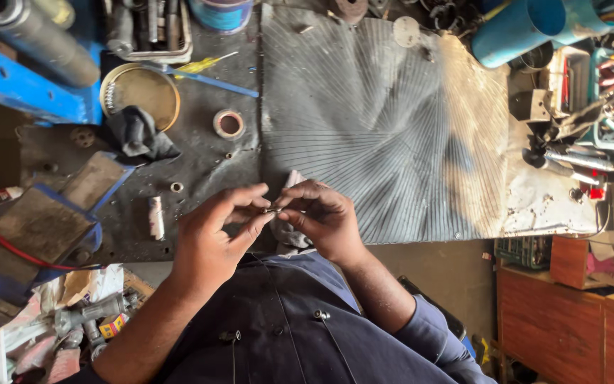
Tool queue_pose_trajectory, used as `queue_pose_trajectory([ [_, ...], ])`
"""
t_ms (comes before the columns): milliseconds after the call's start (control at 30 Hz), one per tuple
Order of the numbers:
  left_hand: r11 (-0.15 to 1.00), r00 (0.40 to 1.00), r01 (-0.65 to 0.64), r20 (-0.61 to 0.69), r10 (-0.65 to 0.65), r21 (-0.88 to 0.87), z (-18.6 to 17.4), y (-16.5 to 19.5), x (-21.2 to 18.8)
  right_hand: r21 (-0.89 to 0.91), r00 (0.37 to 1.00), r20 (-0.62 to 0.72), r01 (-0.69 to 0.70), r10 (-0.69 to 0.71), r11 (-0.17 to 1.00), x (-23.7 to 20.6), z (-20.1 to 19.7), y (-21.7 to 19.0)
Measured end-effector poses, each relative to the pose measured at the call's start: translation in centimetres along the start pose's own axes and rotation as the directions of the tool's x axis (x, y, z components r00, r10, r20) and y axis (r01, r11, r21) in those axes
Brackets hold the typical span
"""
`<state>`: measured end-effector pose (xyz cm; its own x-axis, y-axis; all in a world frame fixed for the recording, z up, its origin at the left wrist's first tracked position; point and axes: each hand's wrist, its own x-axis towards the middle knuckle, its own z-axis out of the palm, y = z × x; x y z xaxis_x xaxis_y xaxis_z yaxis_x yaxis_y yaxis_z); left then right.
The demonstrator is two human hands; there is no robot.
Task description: The person wipes small metal components with a rag, scoops grease from a tin, and packs grease into a bearing and a flanged housing. They then handle a shock absorber assembly, fitting parts together and wiping the workbench surface.
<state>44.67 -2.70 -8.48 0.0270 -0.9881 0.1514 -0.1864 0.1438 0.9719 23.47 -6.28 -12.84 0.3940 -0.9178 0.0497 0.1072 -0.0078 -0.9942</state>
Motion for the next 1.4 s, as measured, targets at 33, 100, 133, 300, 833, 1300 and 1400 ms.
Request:
queue_pose_trajectory([
  [33, 1.0, 1.0, -0.025, -0.008, 0.025, -0.01, 0.6, -0.1, 0.1, 0.106, 0.998, -0.024, -0.063, 0.066, 0.992, -0.3, -0.3, 0.5],
  [100, 0.997, 0.997, -0.068, -0.028, 0.067, -0.033, 2.0, -0.2, 0.2, 0.219, 0.989, -0.051, -0.126, 0.14, 0.968, -1.0, -1.0, 1.3],
  [133, 0.997, 0.997, -0.072, -0.033, 0.071, -0.019, 2.6, -0.2, 0.3, 0.225, 0.988, -0.061, -0.124, 0.141, 0.966, -1.3, -1.5, 1.5],
  [300, 0.988, 0.989, -0.136, -0.046, 0.139, 0.068, 5.7, 0.4, 0.7, 0.265, 0.99, -0.053, -0.115, 0.134, 0.957, -2.0, -4.9, 1.5],
  [833, 0.858, 0.913, -0.406, 0.107, 0.393, 0.314, 15.1, 5.2, 2.8, 0.193, 0.998, 0.018, -0.06, 0.057, 0.979, -4.6, -15.0, -1.1],
  [1300, 0.831, 0.905, -0.424, 0.136, 0.403, 0.36, 26.6, 6.3, 2.7, 0.093, 0.975, 0.053, 0.209, -0.214, 0.974, -8.0, -26.3, -1.2],
  [1400, 0.84, 0.905, -0.425, 0.14, 0.402, 0.338, 28.0, 6.3, 2.9, 0.089, 0.969, 0.086, 0.223, -0.231, 0.971, -7.9, -27.7, -1.3],
])
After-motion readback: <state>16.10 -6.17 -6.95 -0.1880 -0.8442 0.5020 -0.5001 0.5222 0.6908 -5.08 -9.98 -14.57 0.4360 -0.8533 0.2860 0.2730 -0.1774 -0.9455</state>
